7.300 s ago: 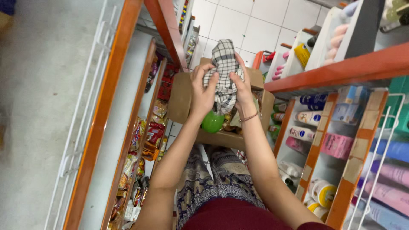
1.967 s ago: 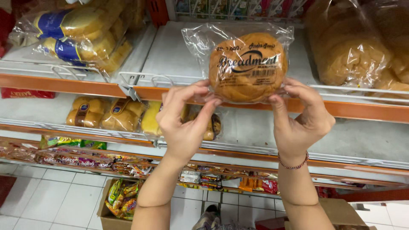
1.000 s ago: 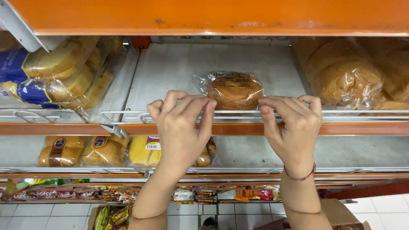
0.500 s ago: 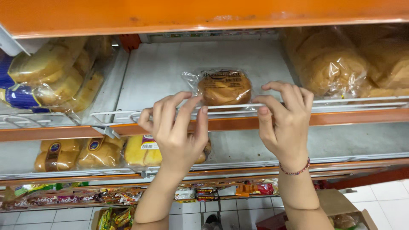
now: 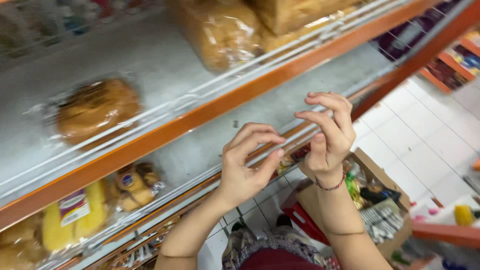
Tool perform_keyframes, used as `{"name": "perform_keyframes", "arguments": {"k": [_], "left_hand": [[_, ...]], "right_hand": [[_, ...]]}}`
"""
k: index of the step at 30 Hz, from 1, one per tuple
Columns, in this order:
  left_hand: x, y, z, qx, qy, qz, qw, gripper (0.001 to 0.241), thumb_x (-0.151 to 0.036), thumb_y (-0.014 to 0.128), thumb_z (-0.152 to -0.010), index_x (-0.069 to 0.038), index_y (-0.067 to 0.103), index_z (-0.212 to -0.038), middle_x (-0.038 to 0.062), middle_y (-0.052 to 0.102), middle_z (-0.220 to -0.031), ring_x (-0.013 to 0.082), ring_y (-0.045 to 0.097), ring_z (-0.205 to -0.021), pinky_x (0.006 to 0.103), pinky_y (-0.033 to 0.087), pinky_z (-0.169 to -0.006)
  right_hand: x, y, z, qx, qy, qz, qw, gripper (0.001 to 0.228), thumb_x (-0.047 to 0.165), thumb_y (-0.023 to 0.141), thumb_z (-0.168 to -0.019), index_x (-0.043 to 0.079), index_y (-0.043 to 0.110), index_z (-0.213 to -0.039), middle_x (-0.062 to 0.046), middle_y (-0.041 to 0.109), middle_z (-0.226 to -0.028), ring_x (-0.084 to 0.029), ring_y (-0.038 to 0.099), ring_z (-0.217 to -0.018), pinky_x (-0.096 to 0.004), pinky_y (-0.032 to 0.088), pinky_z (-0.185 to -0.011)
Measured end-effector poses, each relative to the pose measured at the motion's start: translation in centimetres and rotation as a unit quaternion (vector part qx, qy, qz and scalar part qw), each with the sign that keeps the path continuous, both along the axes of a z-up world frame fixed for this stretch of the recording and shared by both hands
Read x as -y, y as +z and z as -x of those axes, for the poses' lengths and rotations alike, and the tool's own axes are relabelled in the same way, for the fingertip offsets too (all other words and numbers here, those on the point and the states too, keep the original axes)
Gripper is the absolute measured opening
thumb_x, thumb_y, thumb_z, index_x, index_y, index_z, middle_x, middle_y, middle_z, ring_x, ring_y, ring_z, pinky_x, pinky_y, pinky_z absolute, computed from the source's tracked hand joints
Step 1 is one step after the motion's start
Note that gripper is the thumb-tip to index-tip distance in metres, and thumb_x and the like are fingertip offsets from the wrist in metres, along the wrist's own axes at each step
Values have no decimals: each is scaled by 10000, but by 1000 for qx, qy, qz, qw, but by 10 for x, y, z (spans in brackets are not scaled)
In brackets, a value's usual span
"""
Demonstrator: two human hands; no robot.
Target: The person takes various packaged bread items from a box, scans each one with a handheld scanner, and places them onto a grocery shelf.
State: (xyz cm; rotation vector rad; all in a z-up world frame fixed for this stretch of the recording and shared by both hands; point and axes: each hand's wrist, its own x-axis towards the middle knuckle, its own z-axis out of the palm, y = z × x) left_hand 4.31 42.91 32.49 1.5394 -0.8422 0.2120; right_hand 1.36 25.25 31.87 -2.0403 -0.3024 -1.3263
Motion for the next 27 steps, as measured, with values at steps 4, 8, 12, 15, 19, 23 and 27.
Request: {"name": "perform_keyframes", "arguments": {"k": [4, 8, 12, 15, 19, 23, 27], "left_hand": [[71, -28, 7, -88, -99, -17, 991, 168, -14, 745, -885, -58, 726, -1047, 81, 698, -1120, 199, 710, -1051, 307, 554, -931], [143, -59, 22, -98, -164, -38, 981, 145, -16, 740, -891, -42, 725, -1032, 88, 702, -1103, 201, 691, -1082, 311, 526, -969], [208, -99, 40, -124, -229, -60, 964, 118, -13, 726, -903, -27, 724, -1020, 87, 703, -1073, 194, 688, -1052, 305, 525, -955], [250, -135, 56, -175, -275, -65, 943, 103, 5, 709, -920, -7, 725, -1021, 82, 703, -1067, 162, 669, -1017, 284, 525, -921], [294, -197, 78, -281, -313, -50, 906, 113, 18, 680, -942, 6, 714, -1049, 67, 686, -1086, 114, 646, -995, 251, 519, -900], [338, -284, 93, -278, -278, -114, 912, 105, 6, 714, -926, -1, 733, -1029, 70, 717, -1014, 119, 654, -915, 240, 521, -840], [378, -380, 101, -240, -215, -271, 907, 168, -86, 737, -904, -69, 745, -1070, 89, 733, -1076, 194, 706, -931, 321, 553, -852]], "right_hand": [[72, -26, 38, -36, -82, -27, 996, 515, 396, 408, -1121, -3, 725, -1046, -175, 650, -1206, -315, 624, -1139, -388, 490, -1004], [138, -56, 89, -88, -174, -84, 977, 452, 324, 435, -1104, -22, 720, -1047, -180, 654, -1191, -305, 639, -1136, -371, 505, -1000], [198, -102, 136, -132, -252, -133, 949, 329, 201, 475, -1076, -31, 704, -1033, -162, 657, -1133, -274, 659, -1065, -357, 525, -949], [234, -145, 171, -159, -306, -163, 925, 266, 100, 478, -1069, -31, 705, -1024, -143, 665, -1102, -273, 661, -1044, -366, 517, -937], [274, -209, 212, -198, -351, -238, 884, 225, 79, 507, -1057, -18, 706, -1014, -131, 671, -1037, -254, 672, -949, -339, 525, -845], [302, -278, 246, -233, -406, -253, 846, 187, 85, 553, -1041, 3, 715, -993, -130, 685, -1006, -265, 693, -936, -350, 535, -841], [318, -343, 262, -266, -402, -258, 837, 141, 60, 586, -1014, 4, 713, -990, -136, 675, -986, -285, 680, -910, -365, 539, -827]]}}
